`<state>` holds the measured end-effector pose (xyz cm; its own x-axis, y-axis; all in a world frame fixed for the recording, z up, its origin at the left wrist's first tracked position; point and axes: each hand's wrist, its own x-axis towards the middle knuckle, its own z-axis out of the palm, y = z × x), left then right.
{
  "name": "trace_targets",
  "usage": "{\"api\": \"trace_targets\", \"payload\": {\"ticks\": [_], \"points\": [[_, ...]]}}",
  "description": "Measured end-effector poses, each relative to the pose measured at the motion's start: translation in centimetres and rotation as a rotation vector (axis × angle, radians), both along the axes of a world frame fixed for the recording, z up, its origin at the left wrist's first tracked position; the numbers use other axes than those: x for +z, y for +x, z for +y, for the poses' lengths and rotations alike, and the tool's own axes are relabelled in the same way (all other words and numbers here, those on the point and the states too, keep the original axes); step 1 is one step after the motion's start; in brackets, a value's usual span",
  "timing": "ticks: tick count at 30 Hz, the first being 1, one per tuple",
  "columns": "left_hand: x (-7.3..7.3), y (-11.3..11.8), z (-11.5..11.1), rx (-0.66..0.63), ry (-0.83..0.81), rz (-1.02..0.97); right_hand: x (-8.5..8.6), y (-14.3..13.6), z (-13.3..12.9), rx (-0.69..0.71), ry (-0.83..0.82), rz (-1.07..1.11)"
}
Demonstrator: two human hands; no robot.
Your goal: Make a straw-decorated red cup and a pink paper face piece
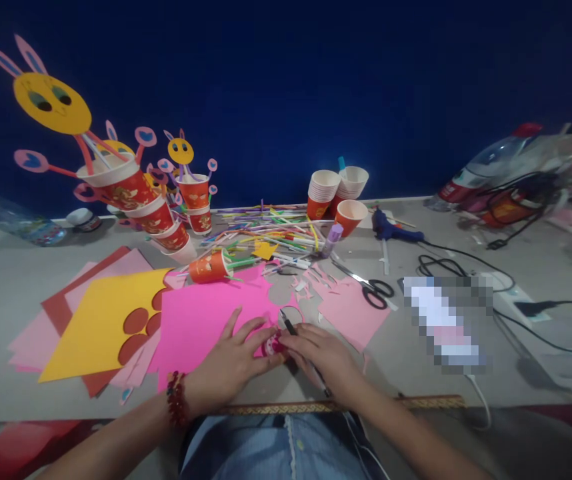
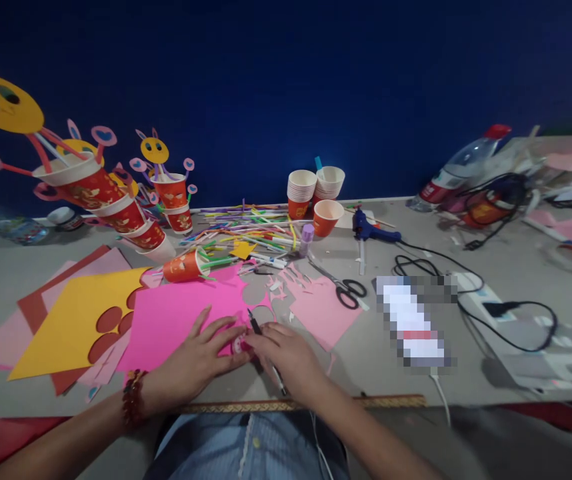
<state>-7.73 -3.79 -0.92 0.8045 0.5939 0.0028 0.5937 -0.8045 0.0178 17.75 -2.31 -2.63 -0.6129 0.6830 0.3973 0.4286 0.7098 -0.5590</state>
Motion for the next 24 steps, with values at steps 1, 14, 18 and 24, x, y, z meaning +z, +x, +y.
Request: {"api": "trace_targets", "payload": {"ticks": [1,14,18,24], "points": [[0.0,0.0,-0.1,-0.002,0.003,0.007,0.0,0.0,0.1,0.008,0.007,-0.015],[0.3,2.4,-4.7,0.232,0.029,-0.123,-0.6,0.2,0.3,-0.006,0.056,-0.057],[0.9,3.8,-6.3,0.249,-0.066,-0.172,-0.2,0.3,0.5,-0.001,0.099,-0.065],[1.0,4.4,-6.6,0.256,0.01,-0.22,0.1,0.4,0.5,0.002,0.096,-0.101]]}}
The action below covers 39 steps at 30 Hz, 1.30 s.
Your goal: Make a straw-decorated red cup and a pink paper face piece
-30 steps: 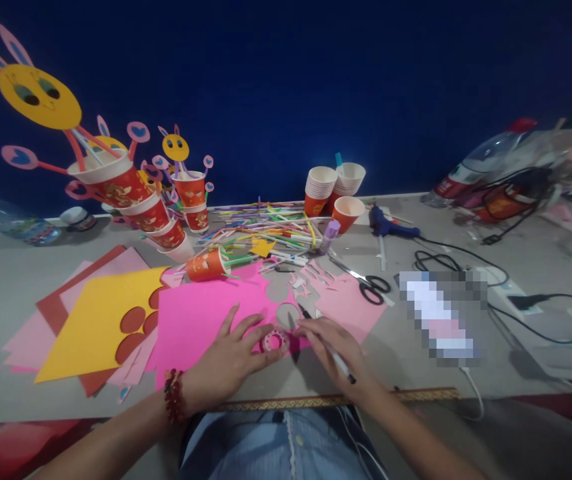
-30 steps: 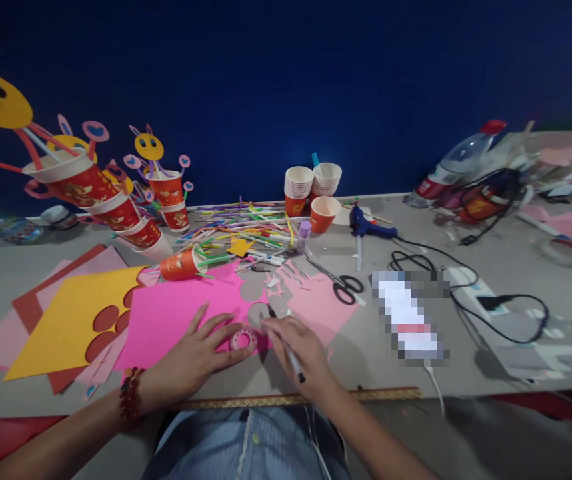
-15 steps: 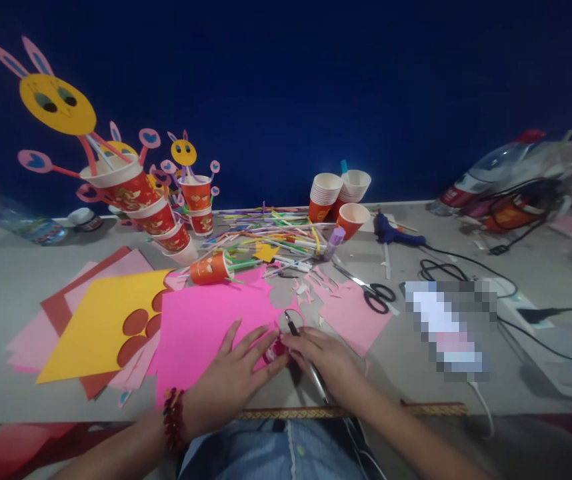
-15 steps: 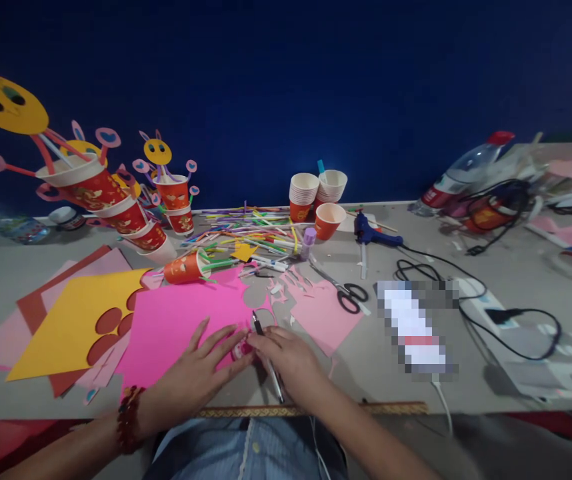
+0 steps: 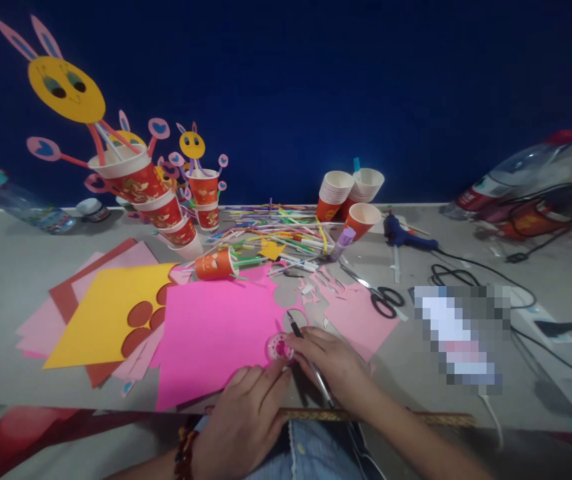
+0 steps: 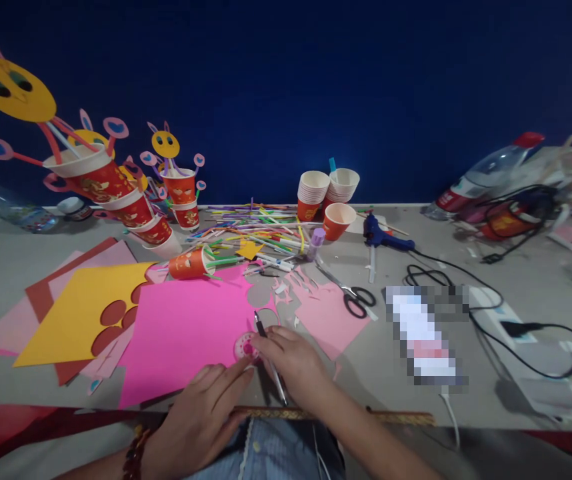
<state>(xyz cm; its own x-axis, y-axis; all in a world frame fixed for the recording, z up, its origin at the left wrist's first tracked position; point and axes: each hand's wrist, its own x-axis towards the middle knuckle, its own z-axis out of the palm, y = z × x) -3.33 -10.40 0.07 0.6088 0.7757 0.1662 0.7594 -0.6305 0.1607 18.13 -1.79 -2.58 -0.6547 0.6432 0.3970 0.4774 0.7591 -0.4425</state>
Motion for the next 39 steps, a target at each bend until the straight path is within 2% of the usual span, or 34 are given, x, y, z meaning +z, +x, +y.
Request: {"api": "trace_targets", "payload": {"ticks": [5,13,16,18,20,23,26,30,34,39], "points": [[-0.6,0.3,-0.2,0.022,-0.004,0.008,0.0,0.2,0.0,0.007,-0.016,0.009],[-0.2,0.4,-0.3,0.006,-0.021,0.256,0.6,0.2,0.4,0.053,-0.143,-0.045],[-0.3,0.5,-0.5,-0.018,0.003,0.373,2.3,-0.1,1.5,0.118,-0.24,0.016],[-0.4,0.7,-0.6,-0.023,-0.004,0.422,3.9,-0.6,2.7,0.189,-0.325,0.087],[-0.3,0.9,-0.6,-0.034,-0.031,0.438,5.5,-1.4,4.3,0.2,-0.433,0.153],[0.4,1.1,-0.5,-0.055,-0.066,0.445,6.9,-3.8,6.8,0.23,-0.643,0.049],[1.3,1.2,-0.2,-0.086,-0.086,0.451,6.7,-6.7,8.9,0.322,-0.718,-0.073],[1.7,1.0,-0.2,-0.075,-0.146,0.387,5.7,-9.7,9.7,0.499,-0.776,-0.229],[1.2,0.8,-0.2,-0.054,-0.201,0.323,5.4,-10.7,9.5,0.635,-0.791,-0.306],[1.0,0.7,-0.1,-0.078,-0.215,0.321,5.1,-10.6,9.7,0.709,-0.797,-0.332]]}}
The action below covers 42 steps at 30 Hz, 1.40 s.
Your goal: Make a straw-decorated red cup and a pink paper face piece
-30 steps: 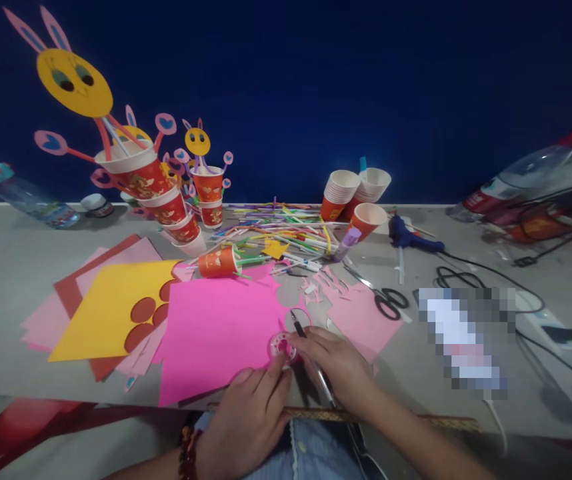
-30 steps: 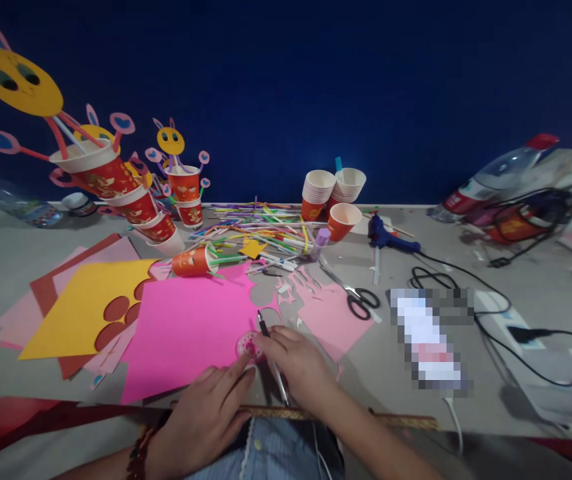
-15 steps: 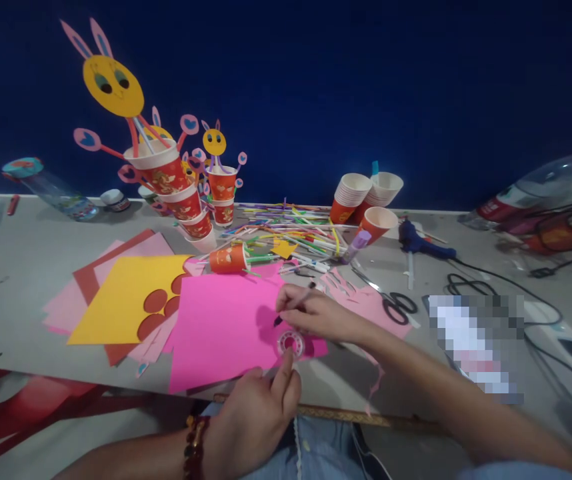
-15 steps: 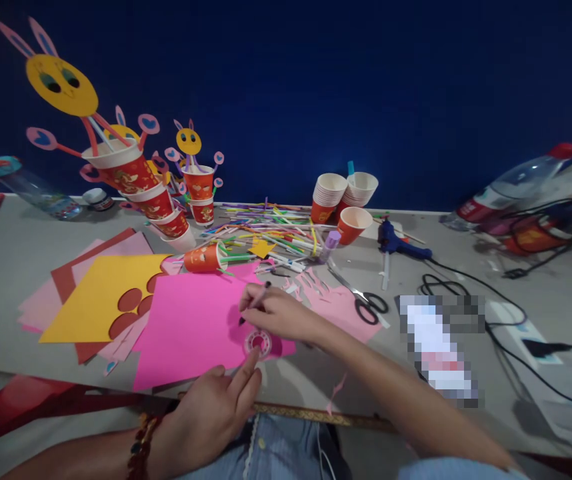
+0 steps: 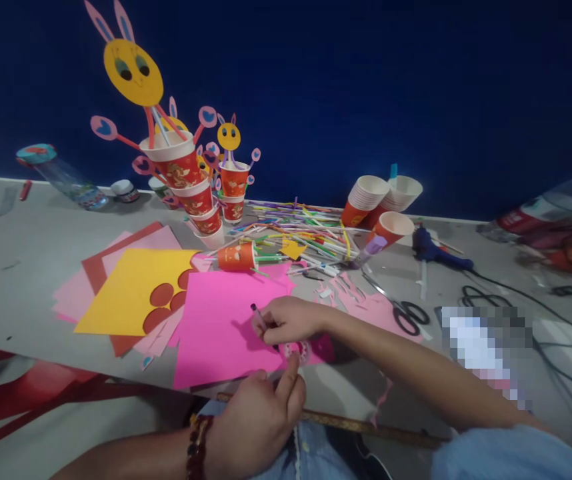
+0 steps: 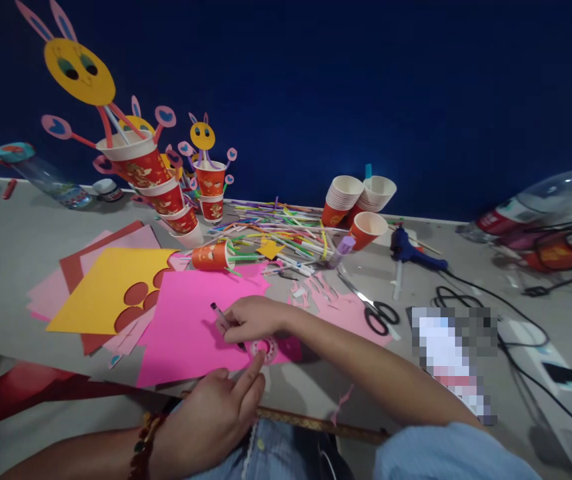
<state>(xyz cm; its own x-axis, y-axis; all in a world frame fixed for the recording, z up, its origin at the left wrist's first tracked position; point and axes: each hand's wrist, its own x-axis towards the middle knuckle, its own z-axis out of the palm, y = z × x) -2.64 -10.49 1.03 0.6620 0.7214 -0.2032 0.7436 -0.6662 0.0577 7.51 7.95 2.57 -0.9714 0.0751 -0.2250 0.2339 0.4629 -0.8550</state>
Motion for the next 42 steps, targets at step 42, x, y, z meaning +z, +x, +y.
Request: {"api": "trace_targets", "payload": {"ticks": [42], "points": [[0.6,0.1,0.3,-0.082,0.066,0.017,-2.9,5.1,1.4,-0.343,-0.099,0.206]]}}
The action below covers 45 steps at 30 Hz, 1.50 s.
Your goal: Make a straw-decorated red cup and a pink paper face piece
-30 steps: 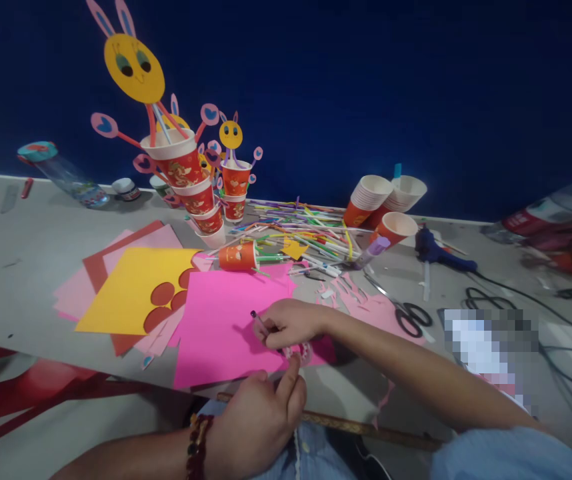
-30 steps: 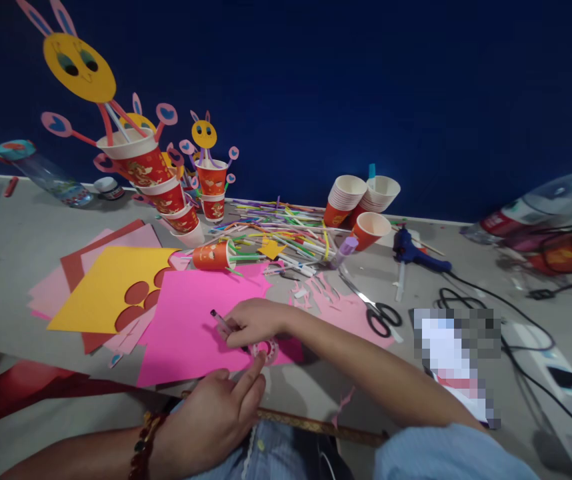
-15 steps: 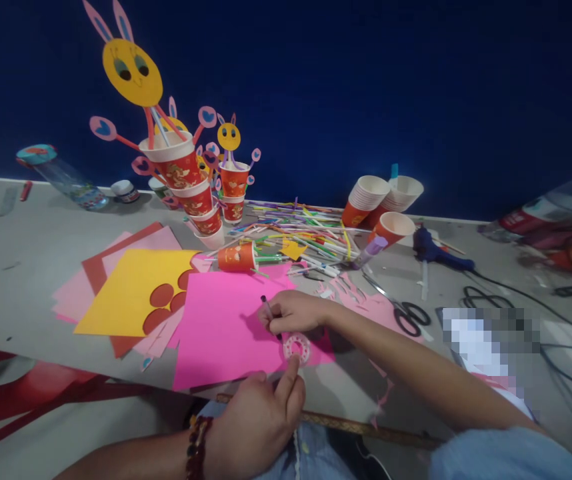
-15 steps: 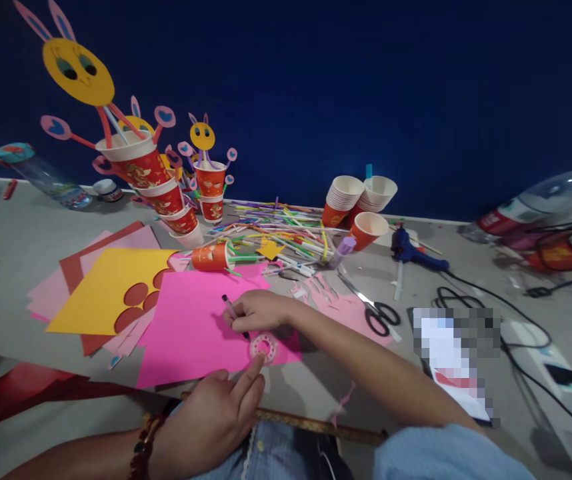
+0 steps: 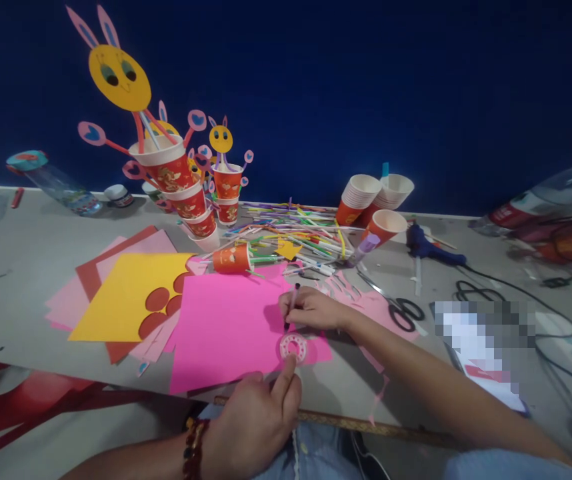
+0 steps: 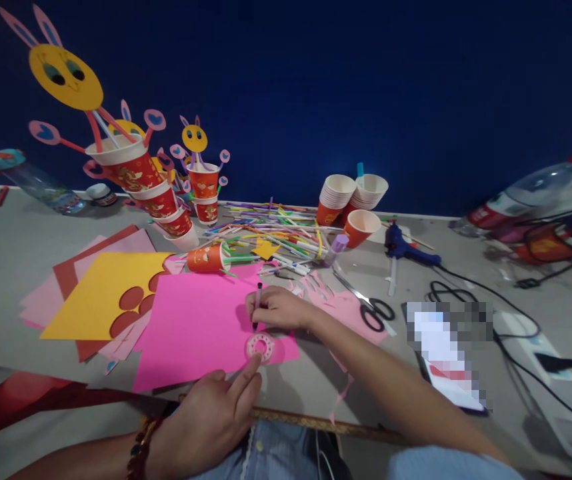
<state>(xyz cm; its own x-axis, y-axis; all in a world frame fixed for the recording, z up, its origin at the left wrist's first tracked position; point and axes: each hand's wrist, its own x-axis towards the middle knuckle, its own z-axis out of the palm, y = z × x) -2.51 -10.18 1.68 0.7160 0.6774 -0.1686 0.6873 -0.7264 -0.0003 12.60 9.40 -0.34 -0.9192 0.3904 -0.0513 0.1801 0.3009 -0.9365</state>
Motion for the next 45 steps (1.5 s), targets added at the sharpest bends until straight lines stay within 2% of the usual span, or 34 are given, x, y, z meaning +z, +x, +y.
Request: {"api": "trace_targets", "payload": {"ticks": [5,12,18,20,23,26,29,31,34,40,45], "points": [[-0.3,0.0,-0.3,0.031,0.009,0.011,-0.2,1.7,-0.9,-0.124,-0.016,0.025],[-0.1,0.1,-0.2,0.068,0.027,0.077,-1.0,4.0,-2.4,-0.292,-0.172,0.116],[-0.1,0.1,-0.2,0.06,0.021,0.086,-1.3,5.4,-3.8,-0.401,-0.16,0.156],[-0.2,0.1,-0.3,0.058,0.04,0.086,-1.1,5.9,-4.1,-0.485,-0.179,0.164],[-0.4,0.0,-0.2,0.045,0.055,0.072,-0.7,7.0,-4.4,-0.682,-0.184,0.19],[-0.3,-0.1,0.1,0.042,0.028,0.057,-0.5,8.6,-5.1,-0.808,-0.027,0.136],[-0.2,-0.4,0.7,0.04,-0.048,0.03,-0.7,10.7,-6.0,-0.846,0.316,0.032],[-0.3,-0.7,1.2,0.047,-0.097,0.017,-0.9,12.3,-6.4,-0.821,0.575,-0.02],[-0.2,-0.8,2.2,0.065,-0.16,0.016,-1.3,14.4,-6.7,-0.748,0.821,-0.171],[0.4,-1.0,4.1,0.142,-0.263,-0.076,-1.9,15.6,-6.2,-0.699,1.077,-0.458],[-0.8,-1.5,5.0,0.163,-0.25,-0.207,-2.3,14.8,-6.0,-0.632,1.117,-0.517]]}}
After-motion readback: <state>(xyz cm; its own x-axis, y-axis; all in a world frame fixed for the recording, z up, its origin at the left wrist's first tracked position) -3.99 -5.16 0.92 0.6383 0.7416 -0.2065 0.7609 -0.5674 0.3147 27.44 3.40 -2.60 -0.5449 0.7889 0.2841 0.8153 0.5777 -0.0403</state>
